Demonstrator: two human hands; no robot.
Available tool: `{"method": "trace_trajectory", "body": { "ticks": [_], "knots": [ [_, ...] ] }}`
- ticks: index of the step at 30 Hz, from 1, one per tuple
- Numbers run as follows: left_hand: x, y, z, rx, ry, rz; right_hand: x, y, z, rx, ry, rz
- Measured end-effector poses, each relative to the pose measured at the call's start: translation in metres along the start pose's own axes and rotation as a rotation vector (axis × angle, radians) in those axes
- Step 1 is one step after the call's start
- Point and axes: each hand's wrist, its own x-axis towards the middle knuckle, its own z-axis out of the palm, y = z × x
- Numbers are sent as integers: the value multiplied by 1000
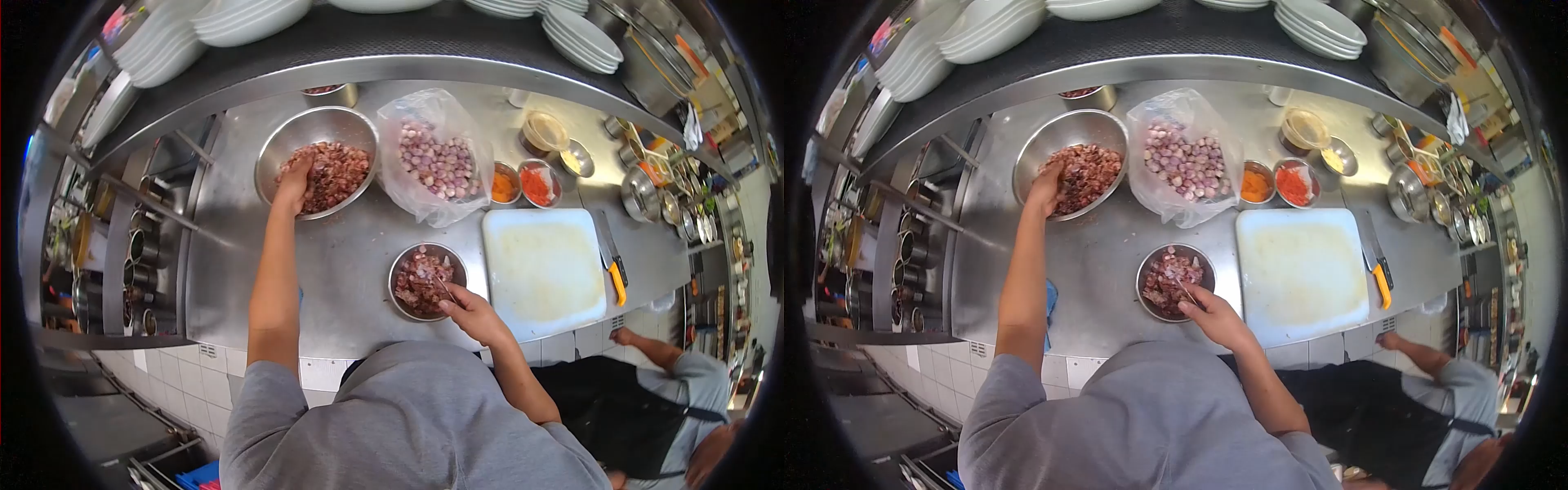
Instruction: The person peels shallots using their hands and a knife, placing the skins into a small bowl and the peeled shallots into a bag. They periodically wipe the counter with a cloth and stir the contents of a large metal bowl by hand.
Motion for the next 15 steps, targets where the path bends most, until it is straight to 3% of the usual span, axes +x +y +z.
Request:
{"method": "trace_trajectory", "body": {
  "ticks": [1, 3, 8, 11, 13, 14, 15],
  "knots": [
    [-5, 1, 1, -6, 16, 3, -1, -8, 0, -24, 7, 60],
    [-14, 3, 7, -325, -64, -15, 1, -11, 0, 4, -9, 60],
    [-90, 21, 51, -362, -283, 213, 1, -27, -3, 298, -4, 236],
    [-137, 17, 90, -454, -360, 200, 7, -37, -2, 341, 13, 108],
    [-163, 6, 115, -470, -419, 183, 14, -41, -4, 129, -19, -144],
    [-176, 1, 127, -485, -467, 181, 17, -45, -2, 131, -6, -130],
    [-189, 0, 137, -490, -478, 167, 19, -51, 1, 104, 33, -262]
  ]
}}
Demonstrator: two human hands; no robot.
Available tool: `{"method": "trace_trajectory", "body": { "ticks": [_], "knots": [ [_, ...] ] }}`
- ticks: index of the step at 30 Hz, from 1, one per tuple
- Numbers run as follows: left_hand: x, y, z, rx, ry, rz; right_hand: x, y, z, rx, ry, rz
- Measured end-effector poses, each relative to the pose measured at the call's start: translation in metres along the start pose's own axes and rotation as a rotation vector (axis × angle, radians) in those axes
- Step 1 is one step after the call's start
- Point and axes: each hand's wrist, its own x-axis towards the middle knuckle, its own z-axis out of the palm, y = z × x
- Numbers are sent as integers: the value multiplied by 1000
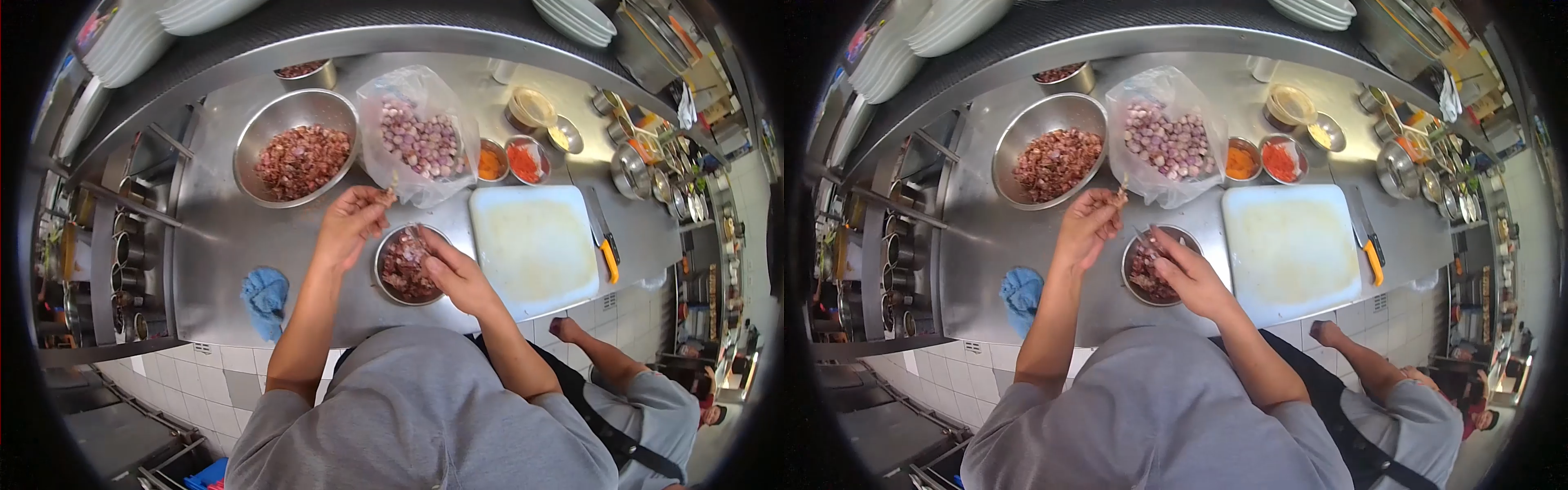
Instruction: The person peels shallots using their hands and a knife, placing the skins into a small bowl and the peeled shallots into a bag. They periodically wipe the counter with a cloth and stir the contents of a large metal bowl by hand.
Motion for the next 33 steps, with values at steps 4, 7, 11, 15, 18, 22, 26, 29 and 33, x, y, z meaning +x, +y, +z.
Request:
{"method": "trace_trajectory", "body": {
  "ticks": [4, 7, 11, 15, 18, 22, 26, 29, 33],
  "knots": [
    [-20, -21, 34, -2, -73, 3, -1, -20, -1, 199, -56, -46],
    [-29, -23, 43, 7, -75, -7, -6, 0, -5, 237, -39, -59],
    [-32, -22, 43, -11, -131, -101, -14, -7, -7, 209, -23, -84],
    [-36, -30, 54, 60, -93, -81, -17, -1, -9, 209, 9, -113],
    [-40, -43, 56, 32, -65, -46, -21, 3, -9, 269, 4, -140],
    [-43, -47, 65, 40, -18, -78, -33, 5, -12, 78, 100, -185],
    [-46, -61, 54, 33, -62, -153, -43, 28, -7, 111, 150, -213],
    [-43, -72, 53, 22, -254, -257, -46, 52, 1, 98, 211, -215],
    [-45, -90, 46, -10, -254, -281, -65, 46, 3, 90, 274, -65]
  ]
}}
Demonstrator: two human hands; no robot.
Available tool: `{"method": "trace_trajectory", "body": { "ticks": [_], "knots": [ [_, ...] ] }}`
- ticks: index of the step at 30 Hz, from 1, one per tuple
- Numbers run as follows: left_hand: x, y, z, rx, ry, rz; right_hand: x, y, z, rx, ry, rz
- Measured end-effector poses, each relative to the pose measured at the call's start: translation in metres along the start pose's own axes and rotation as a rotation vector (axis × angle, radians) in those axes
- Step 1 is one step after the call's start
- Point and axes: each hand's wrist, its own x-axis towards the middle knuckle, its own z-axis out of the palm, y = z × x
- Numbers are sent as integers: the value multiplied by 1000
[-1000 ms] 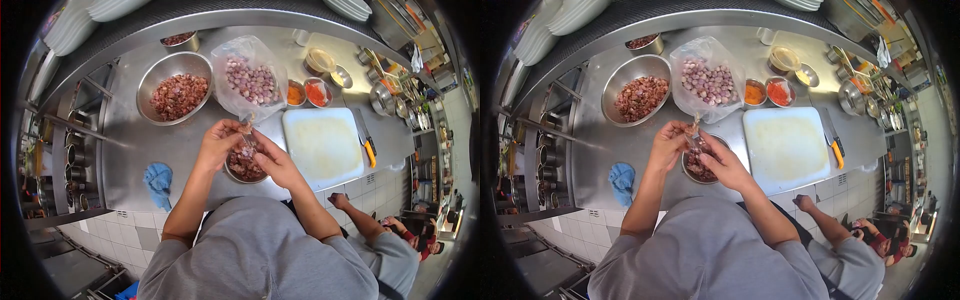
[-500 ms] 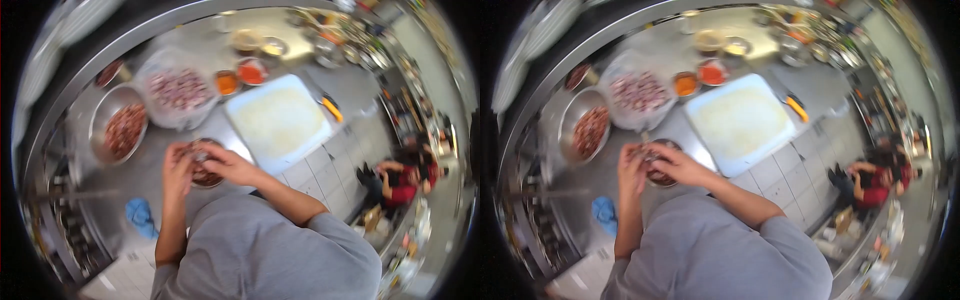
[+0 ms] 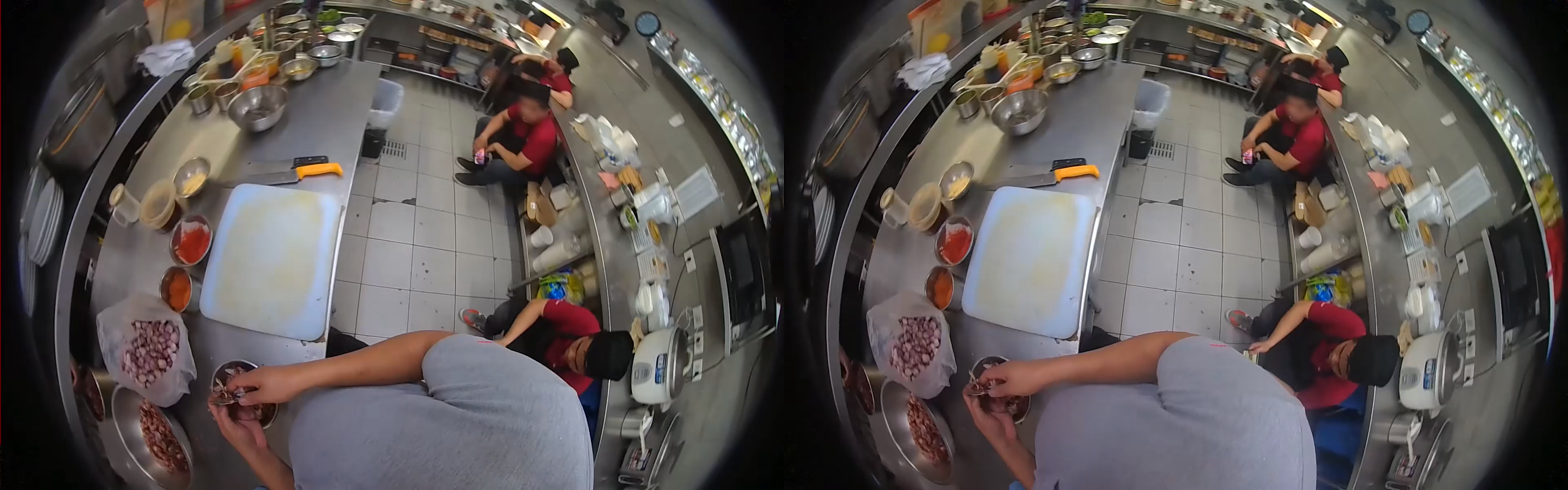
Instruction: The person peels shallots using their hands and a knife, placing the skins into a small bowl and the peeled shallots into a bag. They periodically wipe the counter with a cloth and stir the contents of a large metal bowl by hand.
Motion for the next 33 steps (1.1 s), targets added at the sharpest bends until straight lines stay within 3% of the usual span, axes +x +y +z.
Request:
{"method": "trace_trajectory", "body": {
  "ticks": [3, 6, 11, 14, 15, 16, 17, 18, 19, 20, 21, 22, 23, 24, 25, 29, 33],
  "knots": [
    [0, -6, 5, 39, 19, -60, -9, 8, -4, 94, 29, -79],
    [-2, -6, 11, 77, -85, -104, -17, -1, -10, 102, 30, -12],
    [-16, -6, 14, 78, 46, -42, -6, 21, 5, 73, -6, -42],
    [-34, 7, 27, 170, 250, 24, -9, 17, 19, 116, -49, -89],
    [-33, 9, 22, 149, 194, -11, -10, 5, 23, 371, -126, 128],
    [-37, 4, 2, 539, 170, 29, -7, -4, 25, 217, -131, 170],
    [-43, 2, -3, 952, 219, 112, -9, -15, 31, 120, -27, 399],
    [-34, -17, -21, 971, 92, 376, -4, -29, 34, 155, -54, 450],
    [-36, -17, -23, 965, 146, 397, -1, -34, 37, 138, -59, 498],
    [-40, -16, -14, 599, 271, 197, 6, -30, 40, 126, -9, 577],
    [-36, -22, -23, 752, 319, 278, 12, -23, 46, 215, 28, 558],
    [-26, -34, -34, 698, 301, 437, 17, -20, 49, 203, 1, 544],
    [-32, -26, -33, 730, 319, 385, 22, -17, 50, 199, -1, 532],
    [-25, -34, -40, 747, 361, 461, 27, -13, 50, 220, -51, 526],
    [-39, -22, -30, 737, 356, 386, 25, -8, 50, 250, -76, 511],
    [-47, -20, -28, 697, 405, 401, 34, -4, 57, 248, -186, 477],
    [-49, -23, -21, 613, 442, 326, 39, 9, 50, 239, -165, 577]
  ]
}}
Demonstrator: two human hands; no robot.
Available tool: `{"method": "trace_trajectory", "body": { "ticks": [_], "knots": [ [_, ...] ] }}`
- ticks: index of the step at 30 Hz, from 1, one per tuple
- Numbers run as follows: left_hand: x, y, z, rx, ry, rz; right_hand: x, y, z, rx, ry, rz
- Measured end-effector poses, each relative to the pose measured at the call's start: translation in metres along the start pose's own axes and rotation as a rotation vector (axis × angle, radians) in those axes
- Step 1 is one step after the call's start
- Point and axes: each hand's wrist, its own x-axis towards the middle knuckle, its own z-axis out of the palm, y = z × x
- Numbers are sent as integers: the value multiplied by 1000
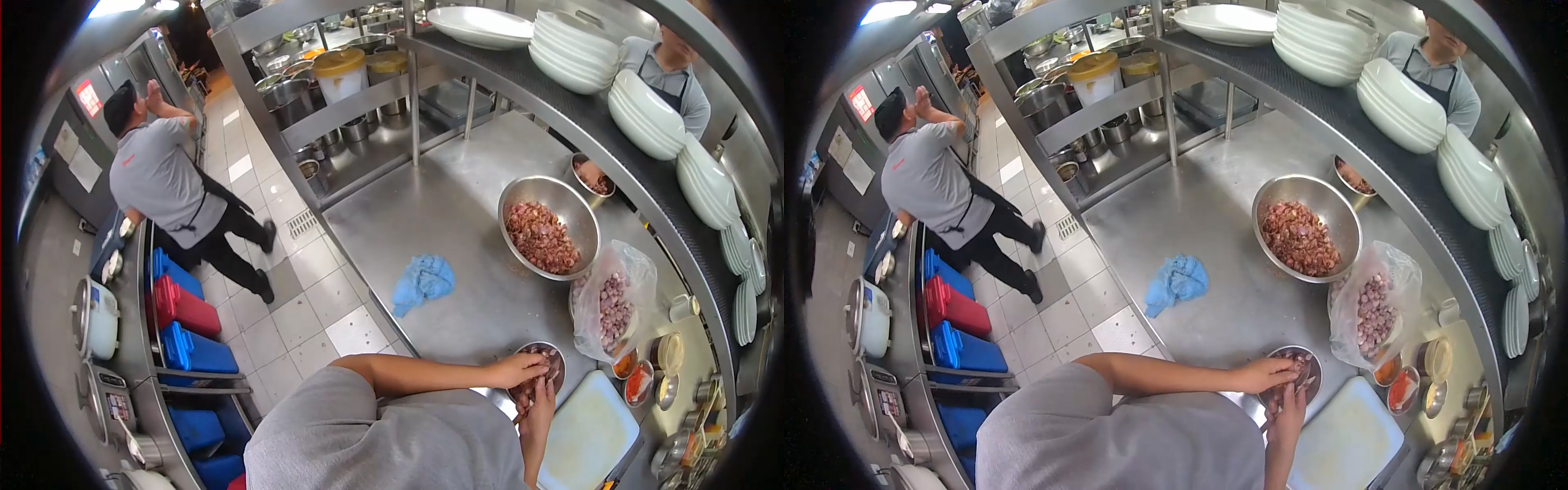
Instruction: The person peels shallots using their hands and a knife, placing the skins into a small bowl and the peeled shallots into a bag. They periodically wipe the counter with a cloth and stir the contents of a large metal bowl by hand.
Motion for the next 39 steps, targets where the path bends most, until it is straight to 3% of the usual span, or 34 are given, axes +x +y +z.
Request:
{"method": "trace_trajectory", "body": {
  "ticks": [4, 6, 12, 18, 21, 23, 26, 39],
  "knots": [
    [-3, 13, 4, -206, -50, -172, 2, 0, -7, -20, -18, 16],
    [-1, -2, 9, -78, -35, -90, 4, -2, -10, 2, 24, 15],
    [3, -10, 15, -267, -14, -26, 18, -2, -25, 28, 88, -10],
    [2, -7, 7, -208, -21, -82, 26, -1, -25, -75, 3, -91],
    [1, -10, 8, -144, -50, -7, 30, -2, -28, -82, 0, -93],
    [-5, 11, 3, -394, 18, -230, 25, -7, -21, -87, 9, -104],
    [-5, 6, -5, -283, -47, -339, 27, -2, -22, -111, 2, -124],
    [-6, 3, -1, -321, -120, -374, 14, 1, -20, -94, 14, -154]
  ]
}}
